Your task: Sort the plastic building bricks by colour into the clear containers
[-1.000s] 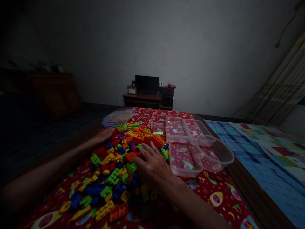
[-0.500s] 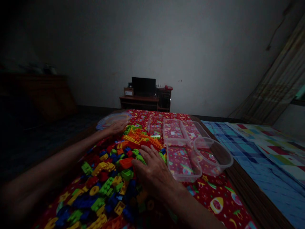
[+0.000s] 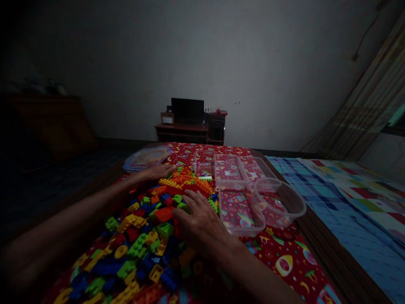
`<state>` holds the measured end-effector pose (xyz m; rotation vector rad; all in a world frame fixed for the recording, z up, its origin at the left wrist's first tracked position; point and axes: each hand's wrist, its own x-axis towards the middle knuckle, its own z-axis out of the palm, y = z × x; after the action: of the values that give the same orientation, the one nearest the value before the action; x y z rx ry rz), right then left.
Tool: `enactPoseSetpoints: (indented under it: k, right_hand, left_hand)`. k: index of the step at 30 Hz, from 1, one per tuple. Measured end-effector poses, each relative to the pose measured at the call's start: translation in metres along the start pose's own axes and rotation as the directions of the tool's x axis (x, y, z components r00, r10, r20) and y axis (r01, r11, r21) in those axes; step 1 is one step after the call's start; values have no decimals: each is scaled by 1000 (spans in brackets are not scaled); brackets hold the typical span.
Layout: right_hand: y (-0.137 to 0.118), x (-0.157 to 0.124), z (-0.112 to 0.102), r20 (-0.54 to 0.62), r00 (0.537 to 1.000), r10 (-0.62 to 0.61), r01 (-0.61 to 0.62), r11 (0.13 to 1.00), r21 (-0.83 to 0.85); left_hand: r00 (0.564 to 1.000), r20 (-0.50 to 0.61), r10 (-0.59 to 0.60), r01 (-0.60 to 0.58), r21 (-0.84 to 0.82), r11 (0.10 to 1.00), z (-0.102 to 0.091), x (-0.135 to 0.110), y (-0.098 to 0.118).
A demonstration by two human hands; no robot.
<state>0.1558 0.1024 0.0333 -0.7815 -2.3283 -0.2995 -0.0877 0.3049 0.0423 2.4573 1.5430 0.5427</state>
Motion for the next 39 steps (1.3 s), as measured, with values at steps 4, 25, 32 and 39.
enactPoseSetpoints:
  k: [4,25,32,39]
  right_hand:
    - [7,-1,2,-3,1000,1,-1,1000,-4]
    - [21,-2,5,16,993,116,-117,991,58]
    - [23,-2,-1,47,991,129,-134,983,125]
    - [26,-2,-4,36,990,138,-141,983,121]
  left_hand:
    - [992,95,88,-91,22,996,-11,-31,18]
    - [923,-163,-347,342,-62,938,-2,-184,-97]
    - [953,-199,-226,210,-102,972,20,-156,-26]
    - [974,-223,35,-40,-17,999,13,-137,40]
